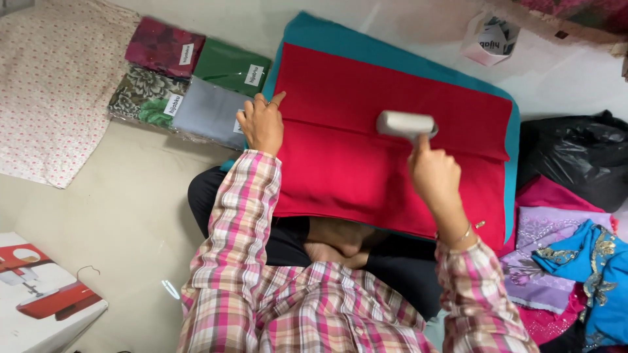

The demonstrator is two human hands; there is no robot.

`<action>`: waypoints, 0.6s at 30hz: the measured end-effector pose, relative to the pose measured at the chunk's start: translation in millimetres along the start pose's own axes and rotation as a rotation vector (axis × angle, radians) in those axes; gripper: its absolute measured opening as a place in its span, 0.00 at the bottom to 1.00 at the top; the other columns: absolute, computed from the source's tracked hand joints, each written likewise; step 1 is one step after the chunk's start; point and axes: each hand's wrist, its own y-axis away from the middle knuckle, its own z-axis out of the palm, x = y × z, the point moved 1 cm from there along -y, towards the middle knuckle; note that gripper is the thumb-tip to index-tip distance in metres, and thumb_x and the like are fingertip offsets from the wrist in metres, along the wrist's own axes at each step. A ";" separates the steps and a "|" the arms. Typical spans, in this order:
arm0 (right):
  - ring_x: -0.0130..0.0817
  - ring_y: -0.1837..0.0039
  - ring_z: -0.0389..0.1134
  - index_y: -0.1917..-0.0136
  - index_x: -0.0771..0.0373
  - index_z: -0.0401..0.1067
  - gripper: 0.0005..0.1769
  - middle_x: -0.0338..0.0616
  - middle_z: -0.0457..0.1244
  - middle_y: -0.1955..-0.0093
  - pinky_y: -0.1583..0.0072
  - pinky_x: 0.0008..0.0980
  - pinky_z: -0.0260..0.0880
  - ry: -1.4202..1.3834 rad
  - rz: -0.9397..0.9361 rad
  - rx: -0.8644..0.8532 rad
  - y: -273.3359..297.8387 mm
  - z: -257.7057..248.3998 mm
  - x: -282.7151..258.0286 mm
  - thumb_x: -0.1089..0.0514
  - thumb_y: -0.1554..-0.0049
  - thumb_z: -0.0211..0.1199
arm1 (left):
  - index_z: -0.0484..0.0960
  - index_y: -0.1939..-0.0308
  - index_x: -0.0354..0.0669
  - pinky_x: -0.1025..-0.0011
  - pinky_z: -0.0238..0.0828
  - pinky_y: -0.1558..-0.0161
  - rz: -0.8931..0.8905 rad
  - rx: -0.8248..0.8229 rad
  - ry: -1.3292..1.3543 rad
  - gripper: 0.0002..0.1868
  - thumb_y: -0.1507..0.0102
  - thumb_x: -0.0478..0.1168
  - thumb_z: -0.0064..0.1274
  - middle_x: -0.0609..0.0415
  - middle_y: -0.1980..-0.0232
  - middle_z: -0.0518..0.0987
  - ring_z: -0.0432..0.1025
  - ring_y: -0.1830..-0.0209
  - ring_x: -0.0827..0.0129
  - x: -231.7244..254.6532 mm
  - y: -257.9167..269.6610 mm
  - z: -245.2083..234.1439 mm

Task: A person uses a lint roller to clean a red piece of fabric and then folds it while sitting on the floor.

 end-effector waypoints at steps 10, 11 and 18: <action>0.68 0.54 0.74 0.33 0.59 0.70 0.20 0.63 0.69 0.59 0.56 0.61 0.76 -0.016 0.142 0.150 -103.0 85.5 131.9 0.48 0.32 0.50 | 0.82 0.45 0.78 0.58 0.59 0.53 0.025 0.057 -0.033 0.20 0.37 0.41 0.53 0.59 0.57 0.69 0.65 0.56 0.60 -0.7 0.1 -5.5; 0.68 0.54 0.74 0.33 0.59 0.70 0.20 0.63 0.69 0.59 0.56 0.61 0.76 -0.013 0.148 0.146 -73.1 73.0 122.2 0.48 0.32 0.50 | 0.82 0.45 0.78 0.58 0.59 0.53 0.029 0.051 -0.028 0.20 0.37 0.41 0.53 0.59 0.57 0.69 0.65 0.56 0.60 -0.6 0.8 -7.0; 0.71 0.50 0.74 0.30 0.55 0.67 0.22 0.67 0.69 0.58 0.50 0.64 0.74 0.009 0.229 0.073 8.6 47.3 125.4 0.47 0.33 0.48 | 0.83 0.46 0.77 0.59 0.58 0.56 0.030 0.068 -0.056 0.19 0.36 0.41 0.51 0.60 0.57 0.69 0.65 0.57 0.61 -4.0 1.2 -4.2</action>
